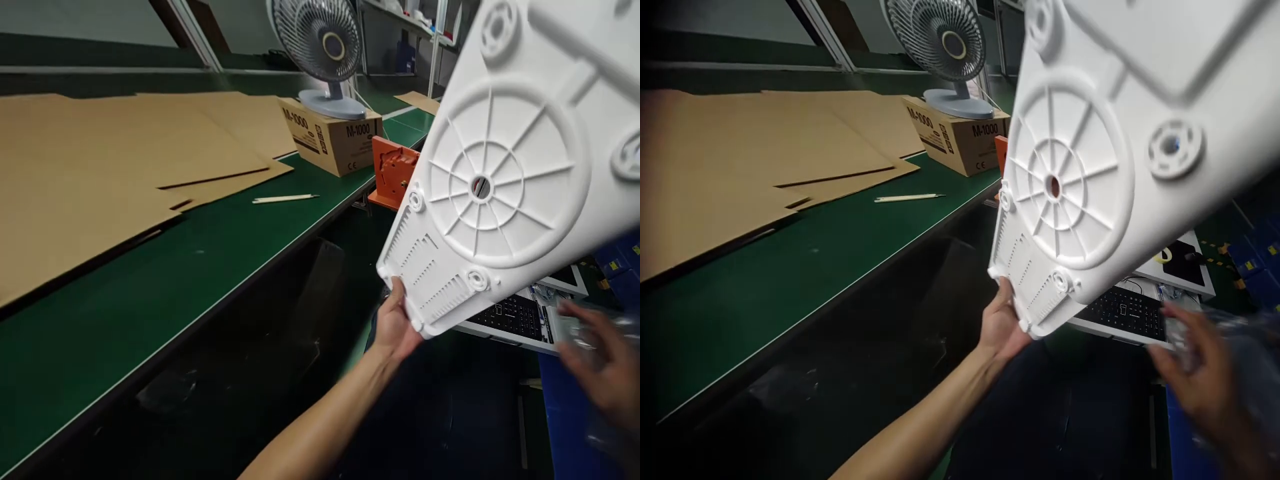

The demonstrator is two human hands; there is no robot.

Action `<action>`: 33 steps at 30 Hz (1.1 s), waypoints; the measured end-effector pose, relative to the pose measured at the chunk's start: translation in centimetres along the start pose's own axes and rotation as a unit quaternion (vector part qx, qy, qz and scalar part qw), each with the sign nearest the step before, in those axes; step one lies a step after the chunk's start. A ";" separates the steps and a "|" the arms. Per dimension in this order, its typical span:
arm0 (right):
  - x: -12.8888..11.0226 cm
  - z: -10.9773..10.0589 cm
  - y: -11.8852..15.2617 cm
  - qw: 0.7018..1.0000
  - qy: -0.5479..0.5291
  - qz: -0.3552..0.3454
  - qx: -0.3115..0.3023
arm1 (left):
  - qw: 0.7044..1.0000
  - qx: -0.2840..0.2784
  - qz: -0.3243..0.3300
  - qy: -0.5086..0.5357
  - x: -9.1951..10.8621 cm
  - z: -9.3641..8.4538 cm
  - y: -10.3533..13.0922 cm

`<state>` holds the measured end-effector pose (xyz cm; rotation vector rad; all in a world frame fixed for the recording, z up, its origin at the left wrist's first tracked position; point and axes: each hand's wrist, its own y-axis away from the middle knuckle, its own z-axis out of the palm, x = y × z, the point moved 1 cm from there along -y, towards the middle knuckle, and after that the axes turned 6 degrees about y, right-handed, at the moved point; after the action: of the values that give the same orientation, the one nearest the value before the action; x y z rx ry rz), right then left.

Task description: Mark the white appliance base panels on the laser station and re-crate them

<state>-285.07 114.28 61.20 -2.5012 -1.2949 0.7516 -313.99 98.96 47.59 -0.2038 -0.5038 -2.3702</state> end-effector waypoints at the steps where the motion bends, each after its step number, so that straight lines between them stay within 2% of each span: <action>1: -1.9 2.1 -0.6 0.998 -0.050 -0.001 -0.037 | 0.999 -0.024 -0.022 0.008 -1.2 1.1 0.3; 3: -5.6 5.7 -1.9 0.994 -0.109 -0.015 -0.015 | 0.994 -0.076 -0.075 0.016 -3.7 3.1 1.0; 5: -8.4 8.2 -3.0 0.990 -0.127 -0.016 0.059 | 0.984 -0.124 -0.130 0.008 -5.9 4.5 1.7; 7: -9.8 9.2 -3.8 0.983 -0.120 -0.021 0.139 | 0.975 -0.146 -0.167 -0.035 -7.6 4.7 2.0; 9: -9.8 8.9 -4.0 0.976 -0.101 -0.047 0.189 | 0.973 -0.136 -0.151 -0.110 -7.9 3.8 1.6; 11: -8.5 7.7 -3.8 0.974 -0.072 -0.090 0.193 | 0.974 -0.105 -0.077 -0.186 -6.7 2.0 0.7; 14: -5.3 5.6 -2.8 0.974 0.007 -0.169 0.153 | 0.959 -0.050 0.106 -0.256 -1.8 -0.7 -0.5; 15: -4.2 4.9 -2.4 0.970 0.044 -0.196 0.138 | 0.944 -0.032 0.177 -0.275 0.3 -1.3 -0.5; 17: -2.0 3.8 -1.6 0.959 0.117 -0.236 0.110 | 0.895 0.003 0.310 -0.321 4.5 -2.1 -0.1; 19: -0.2 3.1 -0.9 0.946 0.171 -0.264 0.081 | 0.838 0.018 0.409 -0.360 7.9 -2.0 0.7; 20: 0.4 2.9 -0.7 0.940 0.187 -0.277 0.068 | 0.813 0.008 0.437 -0.385 9.0 -1.8 1.2; 21: 0.8 2.8 -0.6 0.936 0.196 -0.287 0.057 | 0.792 -0.016 0.444 -0.419 9.8 -1.6 1.5; 23: 1.1 2.9 -0.6 0.932 0.203 -0.298 0.042 | 0.767 -0.083 0.415 -0.482 10.1 -1.3 2.0; 26: 0.6 2.9 -1.1 0.931 0.206 -0.299 0.029 | 0.769 -0.143 0.382 -0.492 9.2 -1.6 1.9; 28: 0.1 2.3 -1.5 0.937 0.193 -0.291 0.002 | 0.782 -0.145 0.396 -0.459 8.6 -2.1 1.4; 31: 0.7 0.0 -1.5 0.954 0.121 -0.268 -0.053 | 0.790 -0.134 0.397 -0.448 8.5 -2.7 0.4; 33: 2.5 -2.1 -0.8 0.978 0.081 -0.192 -0.025 | 0.793 -0.120 0.398 -0.446 9.0 -3.0 0.0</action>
<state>-283.25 116.81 62.49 -2.1898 -1.6805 0.4213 -320.75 92.25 47.33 -1.3986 -0.4000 -1.3641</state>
